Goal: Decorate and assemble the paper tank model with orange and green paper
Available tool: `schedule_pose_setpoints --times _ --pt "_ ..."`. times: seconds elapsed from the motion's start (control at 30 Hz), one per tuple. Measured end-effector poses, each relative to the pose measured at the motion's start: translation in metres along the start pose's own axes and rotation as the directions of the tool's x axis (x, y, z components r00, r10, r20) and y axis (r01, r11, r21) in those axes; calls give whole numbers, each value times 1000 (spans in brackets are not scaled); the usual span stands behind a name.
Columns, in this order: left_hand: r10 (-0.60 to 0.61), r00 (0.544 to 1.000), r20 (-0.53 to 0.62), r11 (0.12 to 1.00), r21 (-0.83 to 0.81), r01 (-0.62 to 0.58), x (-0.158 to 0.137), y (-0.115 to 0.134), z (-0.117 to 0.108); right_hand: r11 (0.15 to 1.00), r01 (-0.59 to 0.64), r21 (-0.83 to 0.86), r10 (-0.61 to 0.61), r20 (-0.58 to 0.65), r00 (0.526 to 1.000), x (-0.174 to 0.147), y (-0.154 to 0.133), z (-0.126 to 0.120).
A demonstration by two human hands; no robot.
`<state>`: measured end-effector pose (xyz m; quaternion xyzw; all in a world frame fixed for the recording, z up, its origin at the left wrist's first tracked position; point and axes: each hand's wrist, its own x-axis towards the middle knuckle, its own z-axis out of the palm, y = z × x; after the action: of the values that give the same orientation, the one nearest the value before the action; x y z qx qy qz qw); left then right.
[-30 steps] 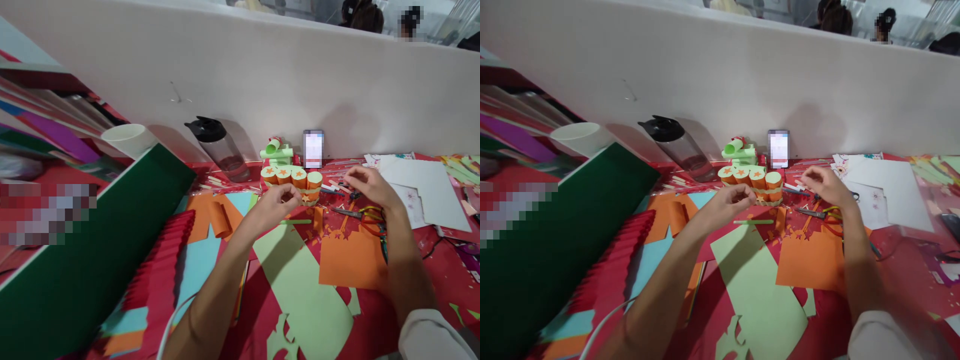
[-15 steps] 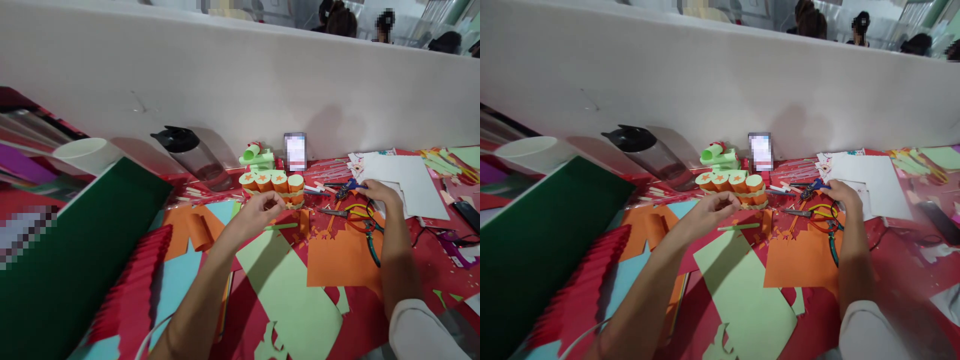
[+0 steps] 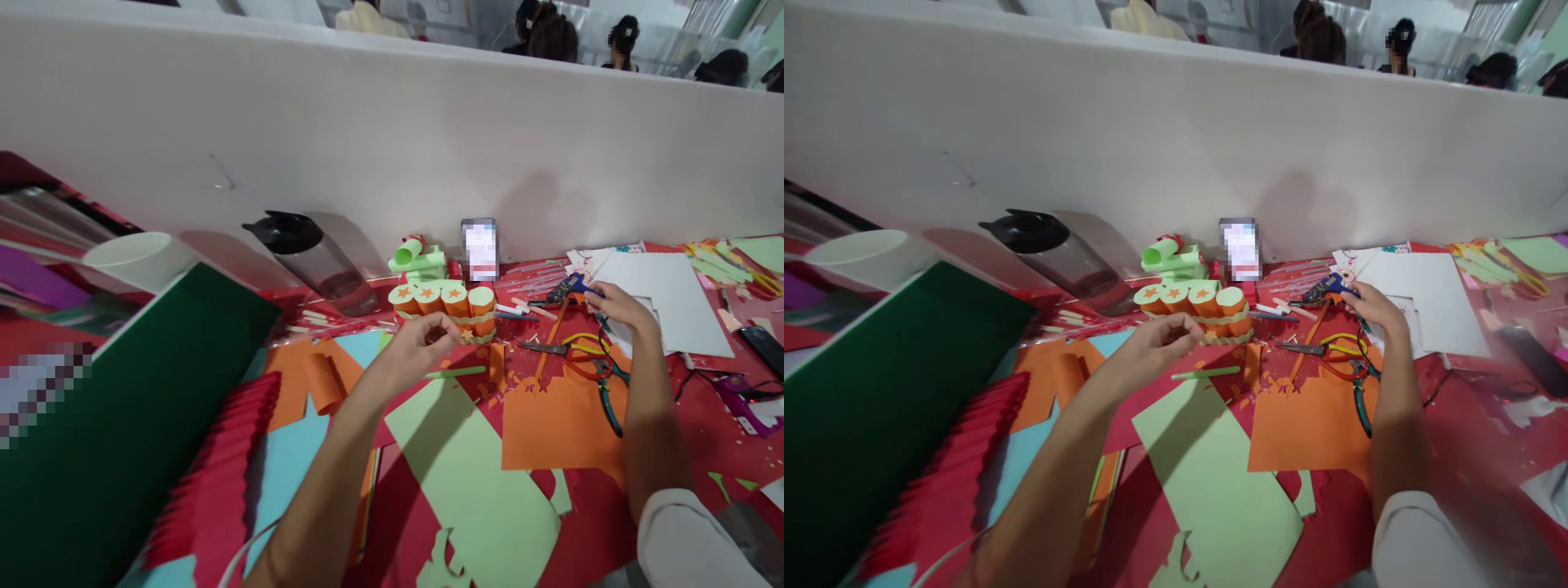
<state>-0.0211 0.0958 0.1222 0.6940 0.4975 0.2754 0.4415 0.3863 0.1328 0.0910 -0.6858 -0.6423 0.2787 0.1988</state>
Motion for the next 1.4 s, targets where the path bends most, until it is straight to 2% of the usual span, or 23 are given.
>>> schedule_pose_setpoints --times 0.1,0.17,0.23,0.43,0.53,0.6,0.7,0.83,1.07,1.17,1.3,1.4 --pt "5 1000 -13 1000 -11 -5 0 0 -1 958 47 283 -54 15 998 -10 -9 -5" --pt "7 1000 -12 1000 -30 -7 0 -1 -1 880 92 466 -119 29 992 -17 -14 -8" --pt "9 1000 -12 999 -53 -10 0 -1 -1 815 146 561 -193 25 981 -23 -20 -10" --pt "20 998 -52 993 -118 -26 -1 -1 -1 742 319 590 -326 -98 940 -31 -35 -5" --pt "35 996 -82 988 -146 -47 -1 0 -1 672 400 623 -452 -84 888 -34 -40 0" --pt "38 995 -95 986 -161 -53 -1 0 -1 651 413 637 -511 -36 859 -36 -46 2" --pt "35 993 -112 984 -171 -54 -1 1 -1 676 381 630 -506 21 862 -40 -61 4" --pt "27 992 -124 982 -181 -49 -1 -1 -1 687 388 614 -517 38 855 -42 -79 11" --pt "19 991 -131 983 -180 -42 -1 0 -1 715 397 576 -540 93 837 -36 -87 23" --pt "25 989 -146 982 -182 -52 -1 1 -1 729 415 544 -536 75 841 -34 -88 27" --pt "35 987 -159 979 -192 -66 -1 3 -1 772 408 488 -449 -36 893 -34 -85 34" --pt "34 985 -167 976 -209 -69 -2 6 -2 805 415 424 -422 -81 903 -38 -89 37"
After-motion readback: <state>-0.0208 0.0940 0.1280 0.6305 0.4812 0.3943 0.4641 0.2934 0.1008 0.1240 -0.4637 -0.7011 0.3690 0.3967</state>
